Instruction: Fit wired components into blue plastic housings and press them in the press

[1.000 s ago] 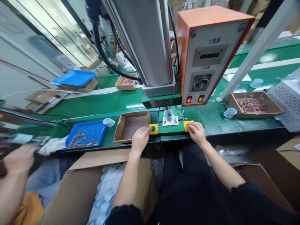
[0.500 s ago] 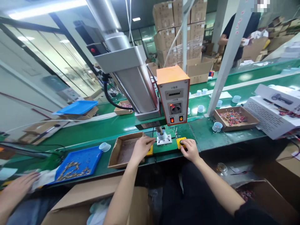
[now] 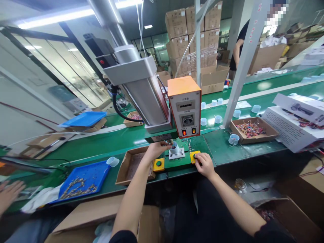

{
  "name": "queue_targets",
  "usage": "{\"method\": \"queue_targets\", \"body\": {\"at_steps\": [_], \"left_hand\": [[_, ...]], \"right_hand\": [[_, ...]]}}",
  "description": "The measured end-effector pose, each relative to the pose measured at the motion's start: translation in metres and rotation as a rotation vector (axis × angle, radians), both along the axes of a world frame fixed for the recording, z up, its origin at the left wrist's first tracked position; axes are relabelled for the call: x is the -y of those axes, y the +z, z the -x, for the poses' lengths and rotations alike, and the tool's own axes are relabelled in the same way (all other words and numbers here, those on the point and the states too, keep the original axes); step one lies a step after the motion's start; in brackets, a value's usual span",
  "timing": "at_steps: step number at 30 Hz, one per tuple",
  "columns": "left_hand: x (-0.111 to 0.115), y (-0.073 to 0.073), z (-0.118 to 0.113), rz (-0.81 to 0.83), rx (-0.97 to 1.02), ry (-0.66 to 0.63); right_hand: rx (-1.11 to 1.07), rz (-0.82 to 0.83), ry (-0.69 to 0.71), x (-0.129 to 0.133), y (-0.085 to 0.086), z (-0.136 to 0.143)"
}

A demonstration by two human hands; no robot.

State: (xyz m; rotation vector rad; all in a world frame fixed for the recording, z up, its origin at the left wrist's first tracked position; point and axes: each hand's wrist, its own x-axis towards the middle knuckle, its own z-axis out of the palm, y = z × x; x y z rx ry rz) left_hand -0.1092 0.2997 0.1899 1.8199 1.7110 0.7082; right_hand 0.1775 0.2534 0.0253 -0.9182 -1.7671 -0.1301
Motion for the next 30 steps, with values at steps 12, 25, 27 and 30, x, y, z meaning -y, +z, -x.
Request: {"method": "queue_targets", "body": {"at_steps": [12, 25, 27, 30], "left_hand": [[-0.008, 0.006, -0.028, -0.078, -0.231, -0.069], [-0.009, 0.005, -0.027, -0.063, -0.297, -0.095], [-0.008, 0.003, -0.026, -0.067, -0.287, -0.091], [-0.007, 0.001, -0.026, -0.093, -0.260, -0.066]], "right_hand": [[0.005, 0.004, 0.008, 0.000, 0.000, -0.001], [0.019, 0.026, 0.002, -0.002, -0.002, -0.001], [0.016, 0.017, 0.005, -0.002, -0.003, -0.001], [0.014, 0.020, 0.002, -0.004, -0.006, 0.000]]}}
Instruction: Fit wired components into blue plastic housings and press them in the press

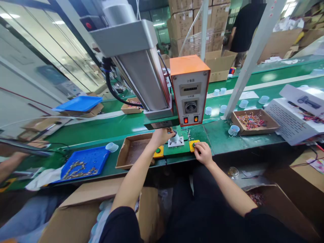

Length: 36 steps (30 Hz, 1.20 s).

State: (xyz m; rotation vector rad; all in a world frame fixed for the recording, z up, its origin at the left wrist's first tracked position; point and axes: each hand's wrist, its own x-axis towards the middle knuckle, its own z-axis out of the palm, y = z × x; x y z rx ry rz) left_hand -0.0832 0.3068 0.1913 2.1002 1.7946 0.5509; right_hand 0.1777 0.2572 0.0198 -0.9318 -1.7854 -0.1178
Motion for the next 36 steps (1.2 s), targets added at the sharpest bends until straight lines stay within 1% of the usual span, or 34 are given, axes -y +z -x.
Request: {"method": "queue_targets", "body": {"at_steps": [3, 7, 12, 15, 17, 19, 21, 22, 24, 26, 28, 30, 32, 33, 35, 36], "left_hand": [[0.000, 0.000, 0.001, -0.020, -0.013, 0.007], [-0.001, -0.003, 0.002, 0.007, -0.022, -0.027], [-0.007, -0.003, -0.001, 0.021, -0.020, -0.024], [-0.006, -0.001, 0.002, 0.043, 0.058, -0.026], [0.004, -0.004, 0.010, -0.005, 0.119, 0.012], [0.024, -0.014, 0.023, -0.096, 0.099, 0.112], [0.051, -0.032, 0.035, -0.163, -0.027, 0.222], [0.064, -0.042, 0.039, -0.164, -0.112, 0.268], [0.085, -0.060, 0.043, -0.114, -0.267, 0.322], [0.094, -0.071, 0.045, -0.054, -0.353, 0.312], [0.091, -0.072, 0.053, -0.020, -0.348, 0.258], [0.080, -0.068, 0.071, 0.026, -0.236, 0.192], [0.068, -0.063, 0.097, 0.062, -0.104, 0.200], [0.063, -0.063, 0.109, 0.078, -0.081, 0.221], [0.055, -0.066, 0.129, 0.123, -0.130, 0.235], [0.052, -0.070, 0.135, 0.160, -0.176, 0.212]], "right_hand": [[0.000, 0.009, 0.002, -0.001, -0.003, 0.000], [-0.005, 0.006, 0.012, -0.002, -0.005, 0.000], [0.001, 0.015, 0.007, -0.003, -0.006, 0.000], [0.010, 0.002, 0.010, -0.003, -0.005, -0.001], [0.018, -0.008, 0.016, -0.003, -0.004, -0.001], [0.025, -0.009, 0.029, -0.004, -0.004, -0.002], [0.029, -0.006, 0.052, -0.004, -0.006, -0.003], [0.031, -0.002, 0.062, -0.005, -0.007, -0.003], [0.037, 0.015, 0.063, -0.006, -0.009, -0.003], [0.049, 0.053, 0.034, -0.008, -0.011, -0.002], [0.057, 0.099, 0.001, -0.009, -0.013, -0.001], [0.053, 0.135, -0.012, -0.010, -0.013, -0.001], [0.052, 0.152, -0.015, -0.010, -0.013, -0.002], [0.054, 0.158, -0.016, -0.010, -0.013, -0.003], [0.058, 0.164, -0.015, -0.009, -0.013, -0.004], [0.055, 0.161, -0.015, -0.008, -0.012, -0.005]]}}
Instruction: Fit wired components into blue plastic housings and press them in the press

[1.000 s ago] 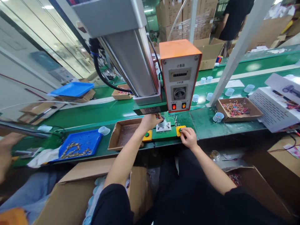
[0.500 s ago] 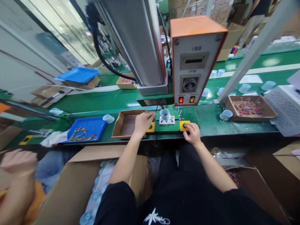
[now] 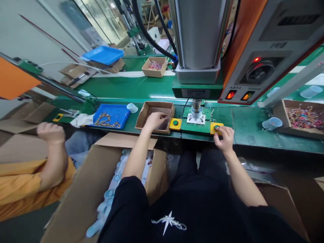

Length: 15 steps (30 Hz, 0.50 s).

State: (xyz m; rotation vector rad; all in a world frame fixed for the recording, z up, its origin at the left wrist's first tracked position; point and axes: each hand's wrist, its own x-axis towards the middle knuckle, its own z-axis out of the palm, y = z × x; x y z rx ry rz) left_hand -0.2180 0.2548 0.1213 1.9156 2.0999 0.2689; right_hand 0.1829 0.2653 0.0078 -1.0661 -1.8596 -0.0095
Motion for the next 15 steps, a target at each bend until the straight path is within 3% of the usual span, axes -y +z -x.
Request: {"method": "queue_targets", "body": {"at_steps": [5, 9, 15], "left_hand": [[-0.004, -0.020, 0.001, 0.165, -0.074, -0.131], [-0.005, -0.020, -0.001, 0.218, -0.114, -0.180], [-0.005, -0.013, -0.002, 0.265, -0.141, -0.217]], "right_hand": [[-0.001, -0.014, 0.003, 0.000, 0.020, -0.001], [0.014, 0.118, 0.044, -0.009, 0.052, 0.022], [-0.144, 0.387, 0.403, -0.039, 0.092, 0.089]]}}
